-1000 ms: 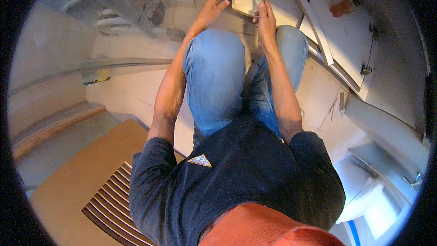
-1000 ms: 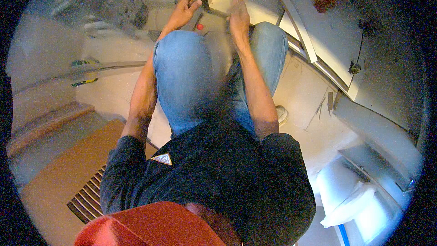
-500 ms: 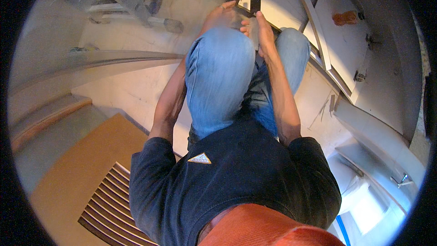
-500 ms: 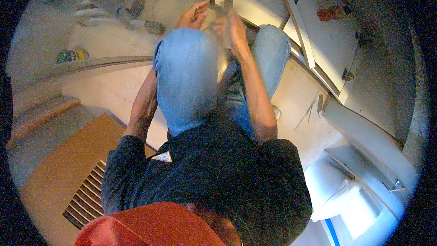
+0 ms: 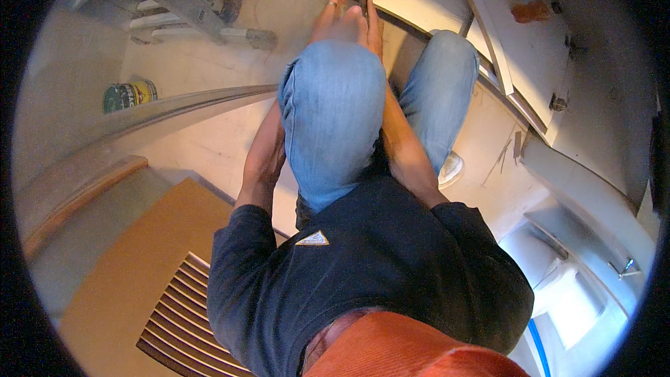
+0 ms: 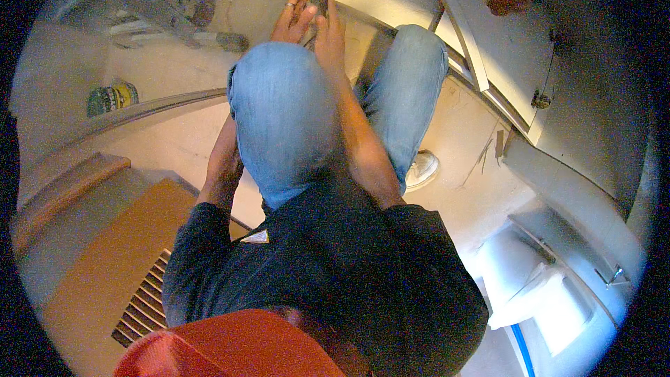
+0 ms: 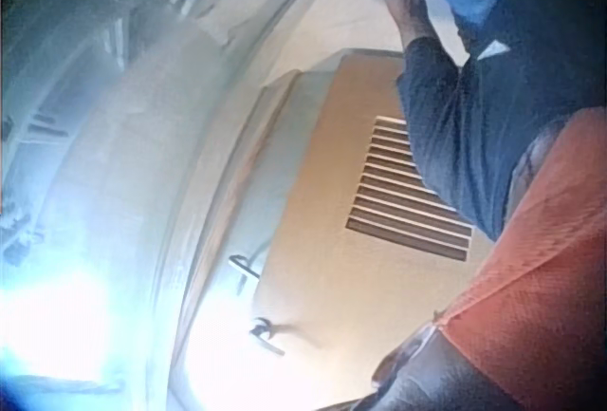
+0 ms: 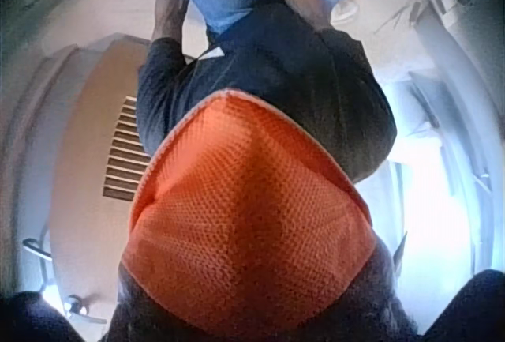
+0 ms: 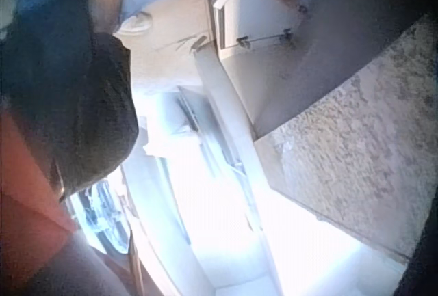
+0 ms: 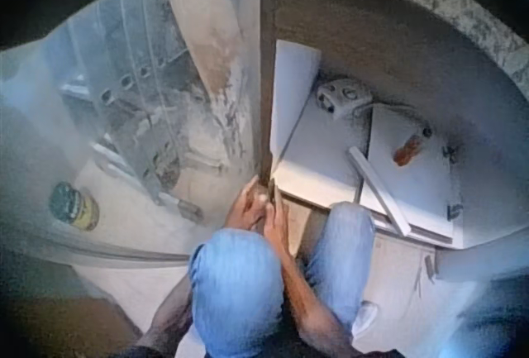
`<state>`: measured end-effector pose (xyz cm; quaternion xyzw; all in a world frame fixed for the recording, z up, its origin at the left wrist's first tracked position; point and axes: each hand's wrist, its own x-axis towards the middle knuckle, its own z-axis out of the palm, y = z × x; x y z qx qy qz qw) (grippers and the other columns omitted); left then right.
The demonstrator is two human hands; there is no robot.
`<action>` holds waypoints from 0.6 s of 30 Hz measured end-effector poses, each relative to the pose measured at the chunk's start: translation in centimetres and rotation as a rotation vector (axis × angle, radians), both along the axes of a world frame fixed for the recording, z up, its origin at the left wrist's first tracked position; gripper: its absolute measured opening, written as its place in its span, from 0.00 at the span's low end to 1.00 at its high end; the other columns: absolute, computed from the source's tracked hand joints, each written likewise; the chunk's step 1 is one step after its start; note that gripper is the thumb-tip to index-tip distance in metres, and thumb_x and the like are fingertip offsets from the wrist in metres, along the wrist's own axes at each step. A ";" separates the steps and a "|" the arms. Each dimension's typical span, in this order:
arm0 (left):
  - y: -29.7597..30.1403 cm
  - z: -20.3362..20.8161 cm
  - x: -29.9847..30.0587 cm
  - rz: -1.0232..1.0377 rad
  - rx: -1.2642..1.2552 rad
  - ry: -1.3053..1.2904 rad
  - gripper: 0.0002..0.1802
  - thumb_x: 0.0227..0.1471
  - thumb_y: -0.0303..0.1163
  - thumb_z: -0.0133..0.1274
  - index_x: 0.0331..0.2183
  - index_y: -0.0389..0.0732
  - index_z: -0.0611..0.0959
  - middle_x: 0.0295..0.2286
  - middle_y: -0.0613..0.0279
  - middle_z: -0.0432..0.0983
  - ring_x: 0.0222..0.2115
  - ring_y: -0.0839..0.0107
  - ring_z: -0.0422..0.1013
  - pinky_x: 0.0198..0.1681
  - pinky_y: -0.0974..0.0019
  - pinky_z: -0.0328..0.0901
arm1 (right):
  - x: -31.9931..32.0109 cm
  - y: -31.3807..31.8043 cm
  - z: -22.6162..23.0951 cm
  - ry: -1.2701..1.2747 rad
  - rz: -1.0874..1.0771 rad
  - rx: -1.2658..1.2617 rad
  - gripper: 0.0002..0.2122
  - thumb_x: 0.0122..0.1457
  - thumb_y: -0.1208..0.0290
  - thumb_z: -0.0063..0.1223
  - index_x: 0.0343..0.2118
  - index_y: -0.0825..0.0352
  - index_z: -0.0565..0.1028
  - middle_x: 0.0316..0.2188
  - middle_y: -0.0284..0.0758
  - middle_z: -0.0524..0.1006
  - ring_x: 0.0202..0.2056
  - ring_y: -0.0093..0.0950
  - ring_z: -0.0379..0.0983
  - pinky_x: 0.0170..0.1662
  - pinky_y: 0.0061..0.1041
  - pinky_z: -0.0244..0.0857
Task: The person kneels under a bathroom sink and uses a sanding block to smooth the edges of the cabinet's interior frame. They repeatedly rub the sanding block along the wooden trim and corners.
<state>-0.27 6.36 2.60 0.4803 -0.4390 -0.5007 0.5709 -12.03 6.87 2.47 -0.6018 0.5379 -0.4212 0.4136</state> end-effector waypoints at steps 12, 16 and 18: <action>-0.6 3.6 0.0 0.041 0.077 -0.133 0.37 0.61 0.38 0.58 0.65 0.39 0.63 0.59 0.48 0.66 0.59 0.59 0.65 0.60 0.60 0.62 | -1.4 0.2 4.6 -0.292 -0.002 0.329 0.23 0.72 0.56 0.33 0.63 0.66 0.65 0.48 0.44 0.76 0.46 0.36 0.77 0.44 0.34 0.72; 0.4 3.1 0.5 -0.042 0.343 0.427 0.30 0.59 0.39 0.60 0.60 0.45 0.71 0.48 0.57 0.77 0.44 0.65 0.75 0.46 0.60 0.73 | -3.3 0.6 8.0 -0.312 0.145 0.414 0.19 0.72 0.56 0.33 0.50 0.67 0.69 0.39 0.42 0.79 0.32 0.32 0.80 0.32 0.31 0.74; 0.9 2.3 0.6 -0.108 0.395 0.537 0.24 0.61 0.40 0.55 0.56 0.46 0.73 0.46 0.58 0.77 0.41 0.62 0.76 0.43 0.54 0.74 | -3.9 0.5 9.3 -0.241 0.200 0.440 0.19 0.72 0.56 0.35 0.49 0.67 0.69 0.39 0.43 0.79 0.30 0.33 0.81 0.31 0.31 0.75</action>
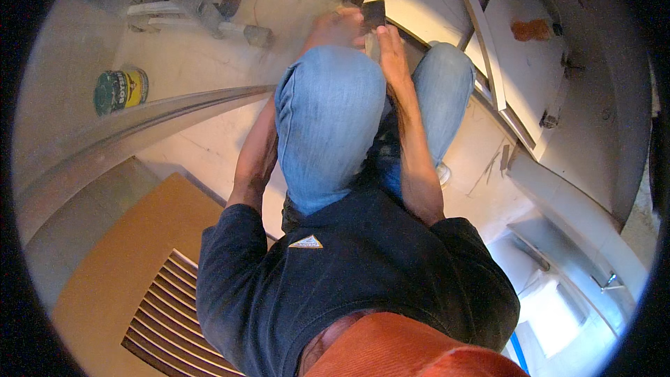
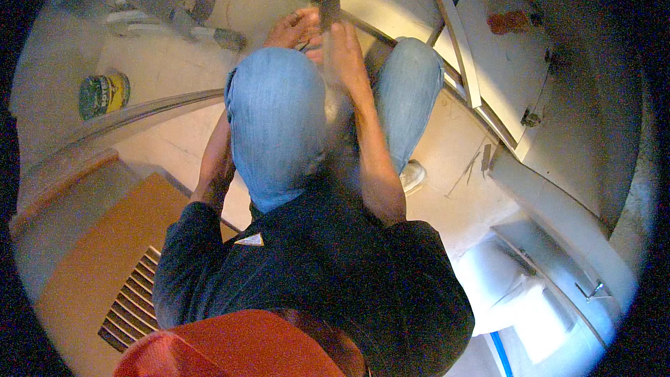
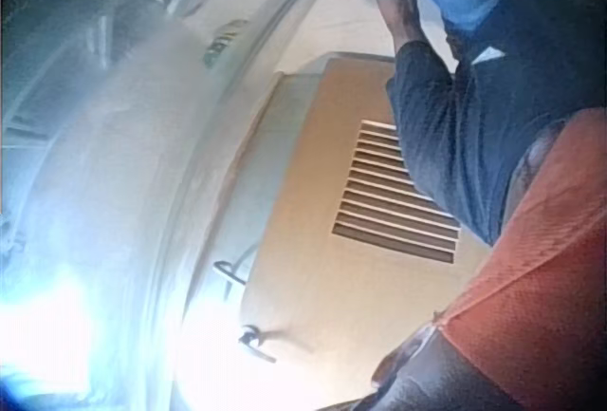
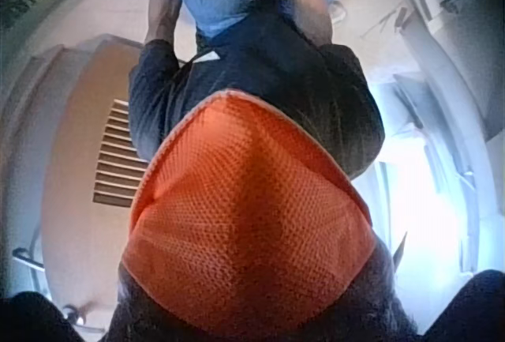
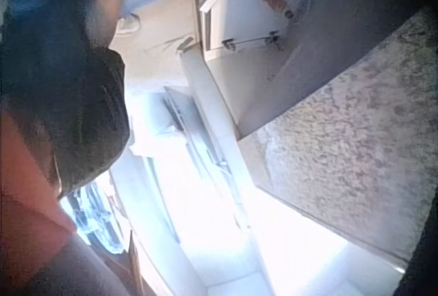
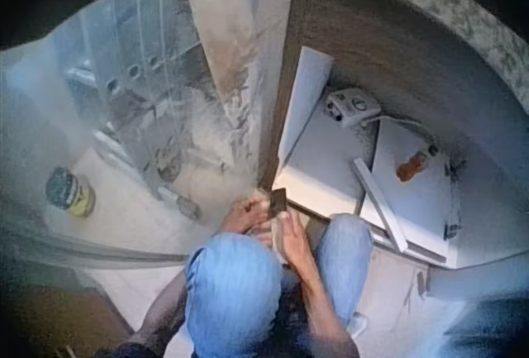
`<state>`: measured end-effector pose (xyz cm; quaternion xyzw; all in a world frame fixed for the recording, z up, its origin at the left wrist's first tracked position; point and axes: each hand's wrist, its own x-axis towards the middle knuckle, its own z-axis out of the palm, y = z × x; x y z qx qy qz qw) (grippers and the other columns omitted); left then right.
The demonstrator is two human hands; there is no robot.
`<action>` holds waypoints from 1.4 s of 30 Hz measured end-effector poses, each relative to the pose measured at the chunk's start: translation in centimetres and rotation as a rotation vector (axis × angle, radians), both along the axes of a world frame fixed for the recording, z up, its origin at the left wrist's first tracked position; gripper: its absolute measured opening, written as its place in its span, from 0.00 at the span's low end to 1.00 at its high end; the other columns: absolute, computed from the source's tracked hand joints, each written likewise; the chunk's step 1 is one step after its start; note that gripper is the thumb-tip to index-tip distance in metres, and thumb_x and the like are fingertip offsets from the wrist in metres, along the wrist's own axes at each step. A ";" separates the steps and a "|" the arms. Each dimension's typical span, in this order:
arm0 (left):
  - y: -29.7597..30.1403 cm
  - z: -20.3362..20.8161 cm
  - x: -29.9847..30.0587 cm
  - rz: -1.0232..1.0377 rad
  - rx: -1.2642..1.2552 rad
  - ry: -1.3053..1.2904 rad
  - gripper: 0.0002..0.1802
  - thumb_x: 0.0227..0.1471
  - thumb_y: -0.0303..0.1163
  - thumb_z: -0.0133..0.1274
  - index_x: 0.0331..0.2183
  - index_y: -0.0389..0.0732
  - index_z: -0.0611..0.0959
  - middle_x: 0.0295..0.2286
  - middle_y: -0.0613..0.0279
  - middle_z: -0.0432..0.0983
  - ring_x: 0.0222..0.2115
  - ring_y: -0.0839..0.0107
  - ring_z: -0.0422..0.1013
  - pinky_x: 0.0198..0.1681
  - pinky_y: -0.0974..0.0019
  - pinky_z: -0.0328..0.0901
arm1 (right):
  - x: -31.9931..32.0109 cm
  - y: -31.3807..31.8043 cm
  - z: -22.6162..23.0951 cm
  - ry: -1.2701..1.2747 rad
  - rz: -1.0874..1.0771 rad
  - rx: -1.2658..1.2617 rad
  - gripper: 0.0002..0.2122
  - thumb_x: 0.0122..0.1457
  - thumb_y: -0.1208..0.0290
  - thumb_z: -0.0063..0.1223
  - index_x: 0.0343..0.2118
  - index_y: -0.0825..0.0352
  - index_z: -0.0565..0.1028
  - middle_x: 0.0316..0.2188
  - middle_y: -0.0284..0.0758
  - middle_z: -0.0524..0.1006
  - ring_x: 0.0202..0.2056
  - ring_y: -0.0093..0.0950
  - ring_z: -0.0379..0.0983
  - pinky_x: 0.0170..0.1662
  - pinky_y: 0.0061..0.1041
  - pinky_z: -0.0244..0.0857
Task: The person kneels under a bathroom sink and uses a sanding block to smooth the edges of the cabinet's interior frame. They repeatedly rub the sanding block along the wooden trim and corners.
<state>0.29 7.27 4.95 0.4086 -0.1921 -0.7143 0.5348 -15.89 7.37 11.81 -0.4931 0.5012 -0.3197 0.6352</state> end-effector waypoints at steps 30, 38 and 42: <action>1.2 1.5 -0.1 -0.104 -0.320 -0.553 0.17 0.63 0.30 0.53 0.54 0.43 0.75 0.46 0.63 0.77 0.47 0.70 0.74 0.52 0.65 0.68 | 3.4 0.0 -0.5 0.211 -0.336 -0.712 0.22 0.67 0.64 0.50 0.61 0.66 0.67 0.48 0.47 0.77 0.48 0.43 0.76 0.51 0.38 0.68; 0.4 9.1 0.1 0.015 -0.925 -1.079 0.33 0.56 0.16 0.51 0.63 0.43 0.68 0.59 0.51 0.68 0.60 0.59 0.65 0.66 0.60 0.56 | 4.5 -2.2 1.1 0.254 -0.386 -0.806 0.18 0.66 0.69 0.48 0.57 0.69 0.68 0.46 0.49 0.75 0.48 0.48 0.74 0.51 0.41 0.67; 1.4 8.5 -0.5 0.070 -0.795 -0.991 0.35 0.54 0.20 0.51 0.64 0.41 0.66 0.62 0.50 0.64 0.61 0.57 0.63 0.66 0.59 0.55 | 4.3 -2.6 2.3 0.258 -0.356 -0.913 0.17 0.66 0.70 0.48 0.55 0.72 0.68 0.45 0.51 0.75 0.46 0.49 0.74 0.49 0.41 0.68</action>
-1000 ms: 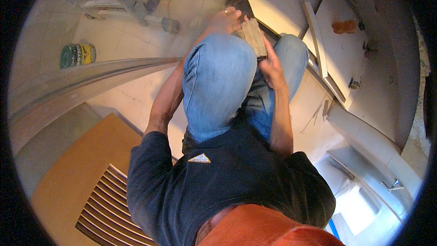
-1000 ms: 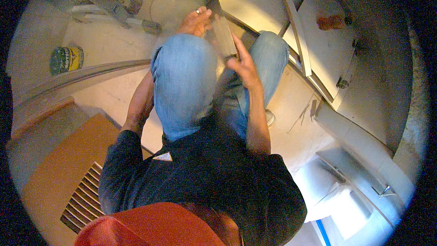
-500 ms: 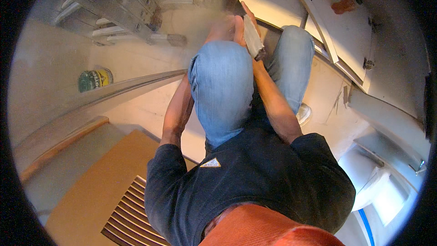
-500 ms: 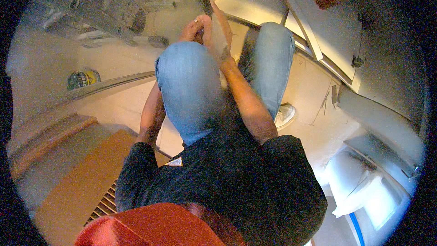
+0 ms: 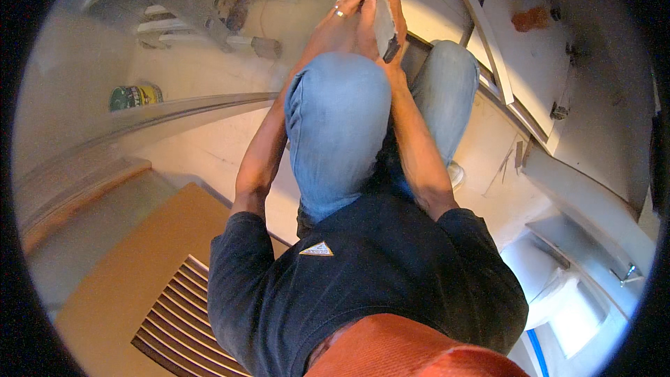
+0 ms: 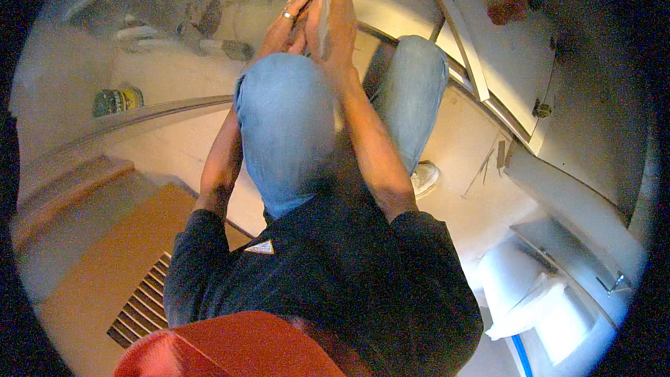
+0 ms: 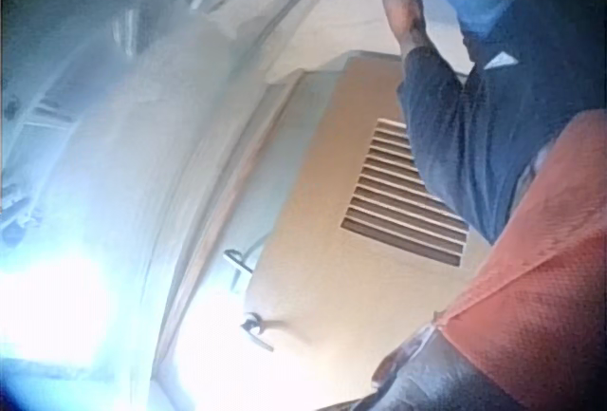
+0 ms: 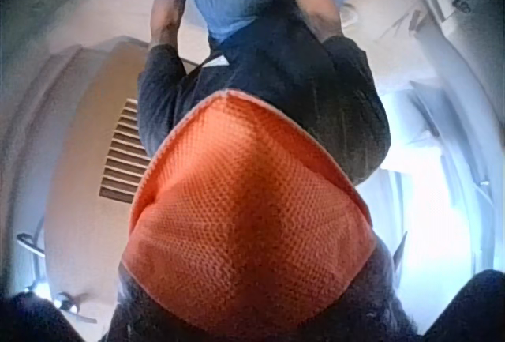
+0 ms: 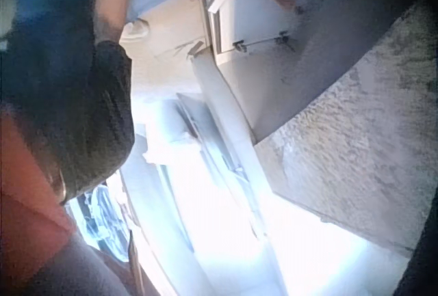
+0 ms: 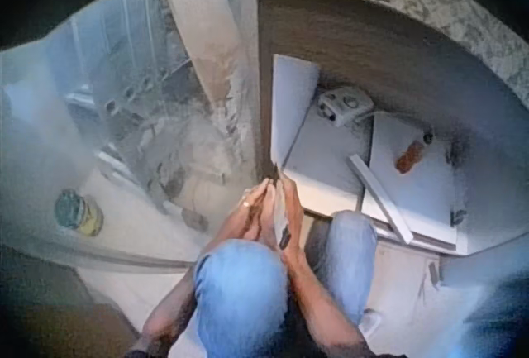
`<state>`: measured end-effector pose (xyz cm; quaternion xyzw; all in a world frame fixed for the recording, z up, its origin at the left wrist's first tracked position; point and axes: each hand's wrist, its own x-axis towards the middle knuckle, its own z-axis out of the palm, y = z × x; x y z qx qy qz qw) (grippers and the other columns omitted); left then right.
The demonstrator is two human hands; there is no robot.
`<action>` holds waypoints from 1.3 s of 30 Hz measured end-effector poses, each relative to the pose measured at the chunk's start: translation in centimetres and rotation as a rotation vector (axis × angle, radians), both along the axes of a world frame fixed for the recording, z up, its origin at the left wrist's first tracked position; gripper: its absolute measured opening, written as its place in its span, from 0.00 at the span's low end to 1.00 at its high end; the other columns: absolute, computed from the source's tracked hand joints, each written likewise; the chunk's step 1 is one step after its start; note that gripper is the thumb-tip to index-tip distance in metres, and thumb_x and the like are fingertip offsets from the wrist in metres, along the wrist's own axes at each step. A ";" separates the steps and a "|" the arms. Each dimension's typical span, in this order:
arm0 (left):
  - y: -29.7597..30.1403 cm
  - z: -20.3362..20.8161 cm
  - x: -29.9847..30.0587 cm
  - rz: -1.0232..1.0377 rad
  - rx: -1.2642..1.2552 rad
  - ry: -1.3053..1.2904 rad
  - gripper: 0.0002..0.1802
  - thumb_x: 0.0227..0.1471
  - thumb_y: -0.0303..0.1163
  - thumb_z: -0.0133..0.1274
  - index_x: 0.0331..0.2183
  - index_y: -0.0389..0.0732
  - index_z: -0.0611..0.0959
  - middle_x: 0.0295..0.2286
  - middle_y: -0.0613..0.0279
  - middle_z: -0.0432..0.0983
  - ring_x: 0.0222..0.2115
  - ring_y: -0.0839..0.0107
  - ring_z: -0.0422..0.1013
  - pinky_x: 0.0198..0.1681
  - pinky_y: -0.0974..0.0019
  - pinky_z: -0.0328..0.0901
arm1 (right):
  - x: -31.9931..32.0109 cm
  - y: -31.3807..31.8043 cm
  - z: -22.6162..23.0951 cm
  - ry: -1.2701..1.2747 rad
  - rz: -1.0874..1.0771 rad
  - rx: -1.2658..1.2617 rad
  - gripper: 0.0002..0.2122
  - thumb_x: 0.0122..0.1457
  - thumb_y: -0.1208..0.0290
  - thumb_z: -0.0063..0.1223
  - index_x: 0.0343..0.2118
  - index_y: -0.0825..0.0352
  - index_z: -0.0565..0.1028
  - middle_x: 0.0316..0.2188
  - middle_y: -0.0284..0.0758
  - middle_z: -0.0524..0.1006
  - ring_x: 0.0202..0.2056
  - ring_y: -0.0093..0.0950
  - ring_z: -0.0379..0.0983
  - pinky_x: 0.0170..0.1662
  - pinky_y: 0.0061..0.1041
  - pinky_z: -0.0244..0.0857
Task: The person kneels under a bathroom sink and uses a sanding block to smooth the edges of the cabinet's interior frame. They repeatedly rub the sanding block along the wooden trim and corners.
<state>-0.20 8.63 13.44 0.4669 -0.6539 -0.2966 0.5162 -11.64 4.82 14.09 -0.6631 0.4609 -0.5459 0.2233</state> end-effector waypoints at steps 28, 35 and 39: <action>-0.1 2.6 0.1 0.052 -0.334 0.056 0.44 0.41 0.37 0.70 0.60 0.43 0.71 0.58 0.48 0.65 0.60 0.51 0.63 0.62 0.55 0.61 | -1.9 1.1 0.2 0.098 0.123 0.106 0.17 0.66 0.61 0.48 0.52 0.66 0.70 0.41 0.45 0.77 0.42 0.41 0.76 0.46 0.37 0.69; -1.2 3.2 -0.5 0.143 -0.259 0.003 0.38 0.36 0.27 0.65 0.54 0.42 0.75 0.50 0.48 0.73 0.53 0.47 0.70 0.56 0.52 0.68 | -2.1 0.9 -0.2 0.057 0.119 0.112 0.17 0.66 0.62 0.48 0.52 0.66 0.70 0.41 0.45 0.77 0.42 0.41 0.76 0.46 0.37 0.69; -1.8 3.5 -0.7 0.173 -0.270 -0.149 0.39 0.37 0.33 0.66 0.55 0.50 0.73 0.49 0.54 0.72 0.48 0.48 0.73 0.50 0.51 0.71 | -2.1 0.7 -0.2 0.029 0.131 0.117 0.17 0.66 0.62 0.47 0.52 0.66 0.70 0.41 0.45 0.77 0.42 0.41 0.76 0.46 0.36 0.69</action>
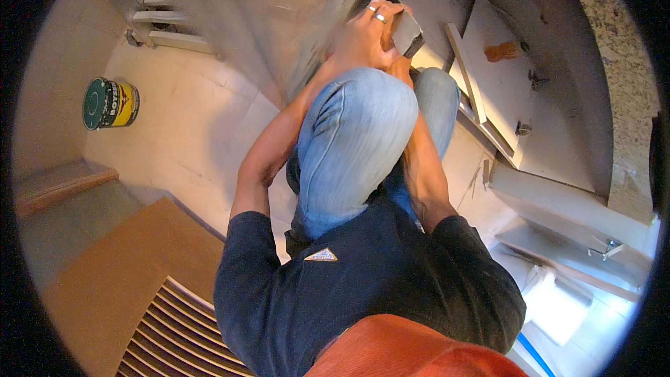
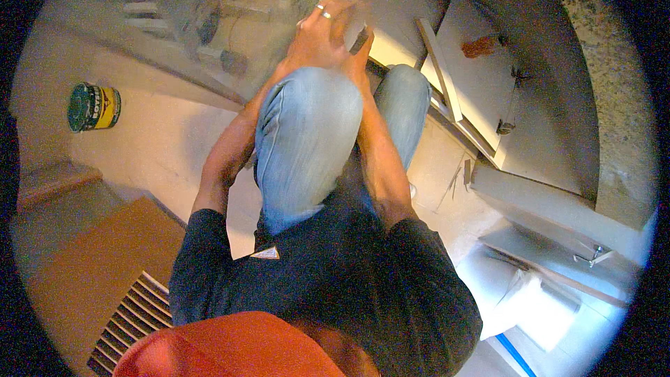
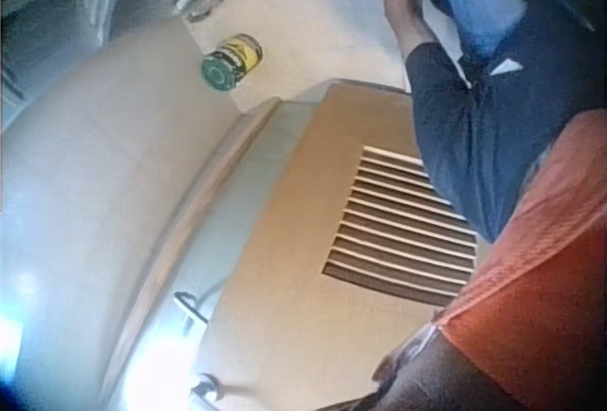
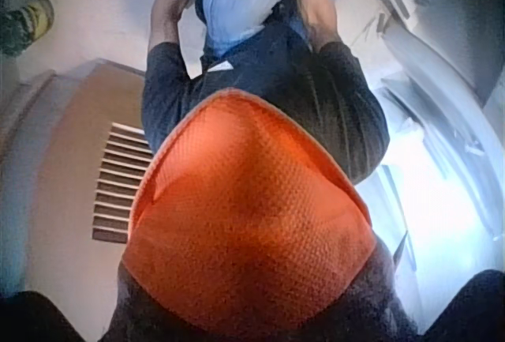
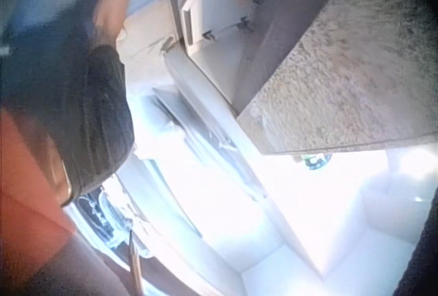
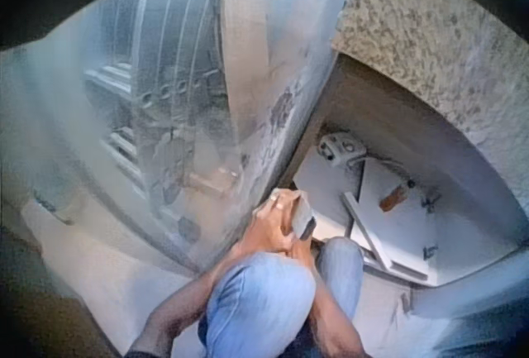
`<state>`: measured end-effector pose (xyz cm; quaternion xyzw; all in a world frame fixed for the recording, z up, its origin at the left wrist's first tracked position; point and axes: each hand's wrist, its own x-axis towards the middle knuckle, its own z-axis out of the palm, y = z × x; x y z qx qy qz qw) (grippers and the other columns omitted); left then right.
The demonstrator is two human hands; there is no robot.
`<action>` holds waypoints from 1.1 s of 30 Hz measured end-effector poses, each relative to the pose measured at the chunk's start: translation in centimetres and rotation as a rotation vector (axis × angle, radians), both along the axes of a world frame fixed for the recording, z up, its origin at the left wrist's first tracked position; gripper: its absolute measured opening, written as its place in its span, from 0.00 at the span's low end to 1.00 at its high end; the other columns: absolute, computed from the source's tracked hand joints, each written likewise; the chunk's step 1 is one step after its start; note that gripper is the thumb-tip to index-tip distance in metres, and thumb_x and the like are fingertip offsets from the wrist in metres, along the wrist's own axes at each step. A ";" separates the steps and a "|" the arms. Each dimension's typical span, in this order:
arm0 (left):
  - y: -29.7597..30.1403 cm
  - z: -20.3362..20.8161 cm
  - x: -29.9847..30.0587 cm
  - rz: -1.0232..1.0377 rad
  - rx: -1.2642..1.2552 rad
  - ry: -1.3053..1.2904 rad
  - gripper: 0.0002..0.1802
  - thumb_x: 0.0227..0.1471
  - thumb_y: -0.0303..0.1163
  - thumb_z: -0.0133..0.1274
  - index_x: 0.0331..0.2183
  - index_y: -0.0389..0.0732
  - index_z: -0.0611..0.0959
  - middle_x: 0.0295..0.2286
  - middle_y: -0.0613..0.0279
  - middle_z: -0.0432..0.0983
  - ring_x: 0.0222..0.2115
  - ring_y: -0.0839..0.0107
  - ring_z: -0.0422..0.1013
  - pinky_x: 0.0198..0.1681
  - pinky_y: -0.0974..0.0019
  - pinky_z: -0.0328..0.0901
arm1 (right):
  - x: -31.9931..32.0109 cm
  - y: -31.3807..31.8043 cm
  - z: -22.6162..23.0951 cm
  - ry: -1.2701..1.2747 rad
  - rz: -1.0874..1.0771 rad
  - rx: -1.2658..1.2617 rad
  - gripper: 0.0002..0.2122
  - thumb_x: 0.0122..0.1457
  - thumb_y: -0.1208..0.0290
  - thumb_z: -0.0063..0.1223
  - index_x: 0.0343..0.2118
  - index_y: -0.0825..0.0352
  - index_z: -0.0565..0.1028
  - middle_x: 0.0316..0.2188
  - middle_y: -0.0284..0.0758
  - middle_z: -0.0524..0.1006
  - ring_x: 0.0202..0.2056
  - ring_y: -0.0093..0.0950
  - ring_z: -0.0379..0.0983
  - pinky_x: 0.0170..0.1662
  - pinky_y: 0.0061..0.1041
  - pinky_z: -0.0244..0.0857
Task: The person kneels under a bathroom sink and uses a sanding block to smooth the edges of the cabinet's interior frame. They repeatedly rub the sanding block along the wooden trim and corners.
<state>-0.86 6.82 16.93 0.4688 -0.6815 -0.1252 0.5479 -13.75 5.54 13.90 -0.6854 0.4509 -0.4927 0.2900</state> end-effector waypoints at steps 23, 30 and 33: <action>-0.1 -0.3 -0.1 0.031 -0.141 -0.123 0.32 0.40 0.35 0.62 0.50 0.42 0.73 0.48 0.50 0.70 0.48 0.45 0.70 0.50 0.50 0.70 | 1.2 -0.8 1.5 -0.059 0.054 -0.002 0.15 0.67 0.65 0.45 0.53 0.66 0.69 0.41 0.45 0.78 0.41 0.41 0.77 0.45 0.36 0.70; -0.3 -0.2 -0.2 0.036 -0.159 -0.118 0.31 0.40 0.34 0.61 0.49 0.43 0.74 0.49 0.51 0.70 0.49 0.46 0.70 0.49 0.50 0.71 | 2.1 -1.7 2.4 -0.059 0.042 -0.014 0.15 0.67 0.66 0.45 0.53 0.66 0.69 0.41 0.45 0.78 0.41 0.40 0.77 0.44 0.36 0.70; -0.7 -0.2 -0.2 0.045 -0.095 -0.120 0.32 0.40 0.34 0.61 0.50 0.44 0.74 0.49 0.52 0.70 0.48 0.46 0.71 0.49 0.51 0.71 | 2.2 -2.3 2.6 -0.065 0.038 -0.037 0.14 0.70 0.66 0.38 0.52 0.66 0.70 0.40 0.43 0.79 0.41 0.40 0.77 0.43 0.35 0.70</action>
